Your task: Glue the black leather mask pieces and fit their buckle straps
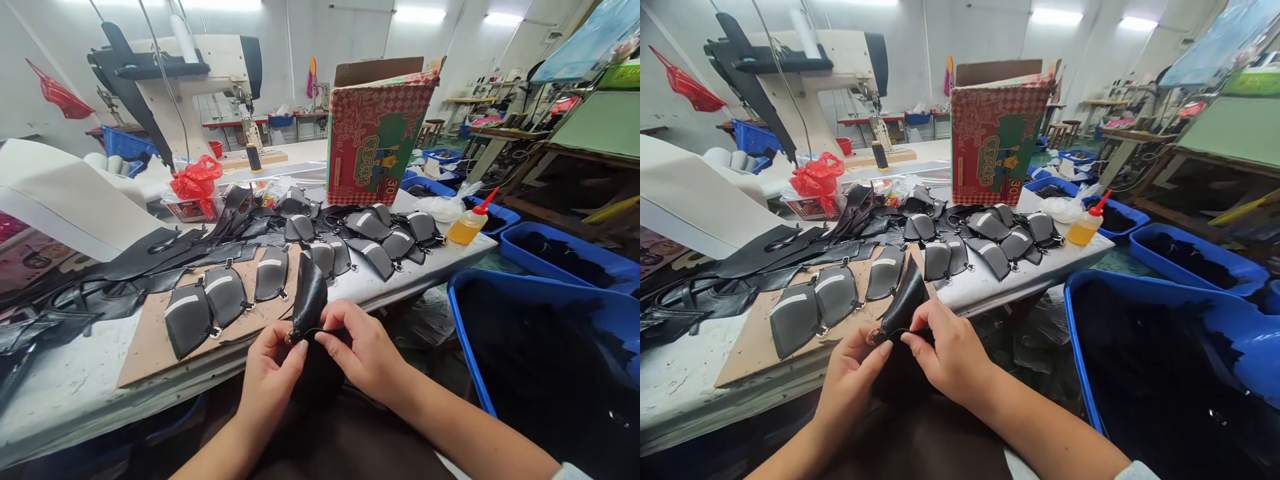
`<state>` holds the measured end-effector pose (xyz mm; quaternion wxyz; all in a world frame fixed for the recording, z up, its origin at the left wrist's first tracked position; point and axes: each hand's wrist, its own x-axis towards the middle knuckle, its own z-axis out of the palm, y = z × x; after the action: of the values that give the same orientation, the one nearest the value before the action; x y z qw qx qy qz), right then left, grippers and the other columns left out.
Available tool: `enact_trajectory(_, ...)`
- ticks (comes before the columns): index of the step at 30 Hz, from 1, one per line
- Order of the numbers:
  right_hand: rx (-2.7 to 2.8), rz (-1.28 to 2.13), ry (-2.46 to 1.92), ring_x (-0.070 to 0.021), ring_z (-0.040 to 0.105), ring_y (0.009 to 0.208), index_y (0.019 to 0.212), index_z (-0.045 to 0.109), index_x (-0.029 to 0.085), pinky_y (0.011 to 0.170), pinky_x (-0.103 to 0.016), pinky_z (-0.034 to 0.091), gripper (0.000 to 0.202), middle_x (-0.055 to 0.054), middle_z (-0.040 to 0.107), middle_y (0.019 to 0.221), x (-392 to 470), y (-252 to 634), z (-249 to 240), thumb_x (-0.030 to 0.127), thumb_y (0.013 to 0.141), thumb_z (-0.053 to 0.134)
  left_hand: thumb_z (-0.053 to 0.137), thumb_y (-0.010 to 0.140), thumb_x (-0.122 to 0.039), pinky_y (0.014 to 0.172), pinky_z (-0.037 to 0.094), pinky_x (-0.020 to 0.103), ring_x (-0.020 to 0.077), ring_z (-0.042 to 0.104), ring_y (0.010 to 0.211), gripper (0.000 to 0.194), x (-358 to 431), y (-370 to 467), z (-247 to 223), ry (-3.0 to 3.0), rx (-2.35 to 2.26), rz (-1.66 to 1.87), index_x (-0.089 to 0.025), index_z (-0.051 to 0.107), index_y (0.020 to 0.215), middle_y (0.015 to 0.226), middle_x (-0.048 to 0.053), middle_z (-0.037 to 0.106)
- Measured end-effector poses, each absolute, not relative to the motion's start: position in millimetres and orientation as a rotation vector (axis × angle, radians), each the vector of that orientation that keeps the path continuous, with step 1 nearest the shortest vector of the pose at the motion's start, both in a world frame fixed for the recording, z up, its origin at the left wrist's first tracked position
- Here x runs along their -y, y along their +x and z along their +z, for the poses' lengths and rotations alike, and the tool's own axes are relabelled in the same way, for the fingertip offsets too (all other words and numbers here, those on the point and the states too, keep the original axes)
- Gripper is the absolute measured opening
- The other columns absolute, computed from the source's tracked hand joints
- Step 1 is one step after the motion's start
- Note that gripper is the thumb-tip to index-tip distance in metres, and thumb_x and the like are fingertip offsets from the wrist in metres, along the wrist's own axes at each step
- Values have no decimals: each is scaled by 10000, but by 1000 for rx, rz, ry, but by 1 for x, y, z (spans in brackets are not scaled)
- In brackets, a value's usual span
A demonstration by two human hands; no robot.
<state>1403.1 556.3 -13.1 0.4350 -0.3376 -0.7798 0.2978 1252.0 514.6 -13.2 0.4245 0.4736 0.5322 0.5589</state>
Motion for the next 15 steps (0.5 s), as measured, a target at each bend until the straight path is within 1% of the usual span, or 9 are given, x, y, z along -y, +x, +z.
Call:
enact_trajectory(3,1922,655,-710,-158,548,753,824,473,208,647,-273,466,55,-40,546,830,-555,1403,-13,176,835,517,663,712,-409,559,406,232,136,498,582,263,-515,1252,-13,1092,-1301,1290,-157,602,756,640,-4,566)
enact_trajectory(7,1828,561,-702,-144,514,722,858,557,211,621,-265,478,81,-38,481,849,-552,1404,-11,144,812,557,690,700,-416,602,444,257,169,544,645,280,-513,1252,-12,1127,-1324,1338,-154,635,782,704,28,625)
enact_trajectory(9,1814,593,-663,-147,523,723,875,573,224,634,-271,477,104,-28,510,818,-551,1404,-11,136,819,557,698,695,-417,566,444,253,161,542,608,276,-512,1252,-12,1087,-1326,1383,-162,621,769,687,22,621)
enact_trajectory(12,1707,753,-646,-135,546,695,1007,533,252,646,-267,473,216,8,556,760,-550,1402,-14,153,821,582,711,685,-416,508,433,237,139,522,535,273,-511,1254,-12,1006,-1315,1424,-175,588,718,618,-7,585)
enact_trajectory(14,1575,846,-696,-124,547,665,1086,471,268,644,-265,472,331,31,553,742,-550,1400,-17,182,803,618,722,670,-413,493,432,234,135,517,514,276,-511,1255,-11,985,-1313,1431,-178,577,691,591,-16,569)
enact_trajectory(15,1524,881,-719,-121,547,656,1095,448,271,643,-266,470,361,40,550,733,-550,1399,-19,190,794,629,725,665,-410,490,431,234,135,517,510,275,-511,1256,-11,984,-1318,1434,-179,578,686,585,-18,566)
